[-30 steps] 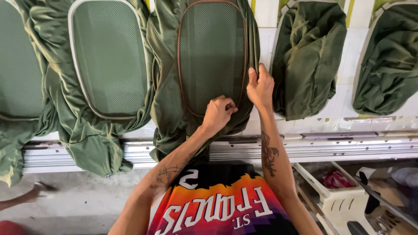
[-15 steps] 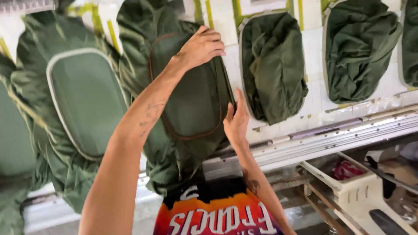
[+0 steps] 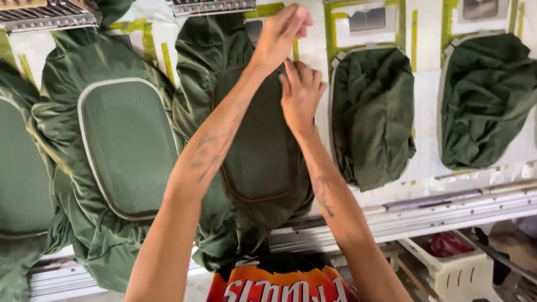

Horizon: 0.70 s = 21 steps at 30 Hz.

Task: Fitting green fabric covers onto industrial embroidery hoops on a multi-head machine

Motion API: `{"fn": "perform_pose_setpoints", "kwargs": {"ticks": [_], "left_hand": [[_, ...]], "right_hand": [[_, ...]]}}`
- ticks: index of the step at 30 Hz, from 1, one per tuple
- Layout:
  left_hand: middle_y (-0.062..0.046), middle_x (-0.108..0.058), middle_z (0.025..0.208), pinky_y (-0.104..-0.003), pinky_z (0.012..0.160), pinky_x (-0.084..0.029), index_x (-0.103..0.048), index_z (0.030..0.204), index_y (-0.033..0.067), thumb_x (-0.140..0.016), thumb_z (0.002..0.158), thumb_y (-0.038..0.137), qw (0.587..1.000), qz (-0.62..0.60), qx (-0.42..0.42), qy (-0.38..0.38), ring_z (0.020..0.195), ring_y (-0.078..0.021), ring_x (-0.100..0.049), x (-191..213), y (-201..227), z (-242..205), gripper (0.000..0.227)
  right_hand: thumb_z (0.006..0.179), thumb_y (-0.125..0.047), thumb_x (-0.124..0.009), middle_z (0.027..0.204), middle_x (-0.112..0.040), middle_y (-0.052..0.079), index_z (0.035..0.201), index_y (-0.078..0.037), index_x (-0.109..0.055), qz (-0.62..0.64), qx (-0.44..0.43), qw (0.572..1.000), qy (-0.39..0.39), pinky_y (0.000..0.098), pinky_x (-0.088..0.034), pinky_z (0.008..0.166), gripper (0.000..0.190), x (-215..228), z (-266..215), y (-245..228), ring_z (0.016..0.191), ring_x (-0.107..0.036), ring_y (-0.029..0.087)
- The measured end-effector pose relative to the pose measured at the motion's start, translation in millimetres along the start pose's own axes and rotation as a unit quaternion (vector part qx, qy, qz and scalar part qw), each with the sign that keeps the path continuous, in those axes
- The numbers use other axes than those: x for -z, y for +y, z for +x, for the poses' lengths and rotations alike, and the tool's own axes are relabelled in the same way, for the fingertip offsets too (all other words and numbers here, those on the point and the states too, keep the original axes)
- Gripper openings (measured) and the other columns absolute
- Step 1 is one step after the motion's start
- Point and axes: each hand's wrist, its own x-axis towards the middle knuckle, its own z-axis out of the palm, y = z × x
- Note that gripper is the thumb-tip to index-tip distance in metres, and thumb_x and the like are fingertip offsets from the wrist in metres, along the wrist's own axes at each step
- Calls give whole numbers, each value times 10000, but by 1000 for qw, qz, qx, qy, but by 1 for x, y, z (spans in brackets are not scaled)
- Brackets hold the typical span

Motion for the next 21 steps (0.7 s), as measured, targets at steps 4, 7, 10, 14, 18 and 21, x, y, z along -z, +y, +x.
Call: {"fn": "perform_pose_setpoints", "kwargs": {"ticks": [4,7,10,14,18,21], "left_hand": [[-114,-598,954,-338,705,-463,-600,1049,-6,-420,1150,144,989,99,-103,-40,780,-223,-576,40,6,-30,255],[-162,-644,1123,-454,947,-496,-648,1172,-18,-659,1005,-41,981,161,-20,-106,1104,-329,-600,57,0,-52,169],[-102,-613,1069,-441,858,-487,-713,1077,-8,-763,1003,69,972,200,17,-119,997,-295,-540,61,-21,-55,118],[-75,-668,865,-341,634,-493,-725,895,36,-699,1049,67,978,199,-7,-70,705,-200,-624,51,-43,-50,159],[-31,-612,853,-349,618,-432,-613,909,77,-669,1056,90,974,217,27,-58,701,-185,-579,46,-64,-51,158],[-50,-661,870,-357,646,-475,-665,929,67,-691,1056,90,978,194,22,-75,747,-207,-636,51,-55,-51,131]], "right_hand": [[1049,-164,-662,1013,-568,96,1142,-69,-768,225,11,974,30,454,-442,768,170,-7,16,9,863,-491,317],[1070,-165,-635,1065,-594,50,1199,-69,-756,279,-24,960,13,399,-488,823,201,-12,22,12,941,-546,269],[1095,-228,-561,972,-553,83,1159,-7,-744,271,-46,961,-3,380,-516,663,294,-25,24,18,790,-627,241],[1071,-180,-617,925,-512,82,1213,-17,-686,231,-47,972,0,380,-488,642,227,-29,24,19,698,-549,226],[981,-101,-759,901,-472,66,986,-50,-520,291,2,957,5,355,-431,676,245,-10,49,3,786,-453,224],[961,-107,-742,884,-620,51,984,-67,-713,365,-108,923,-53,307,-476,651,54,-7,50,7,698,-589,161]]}}
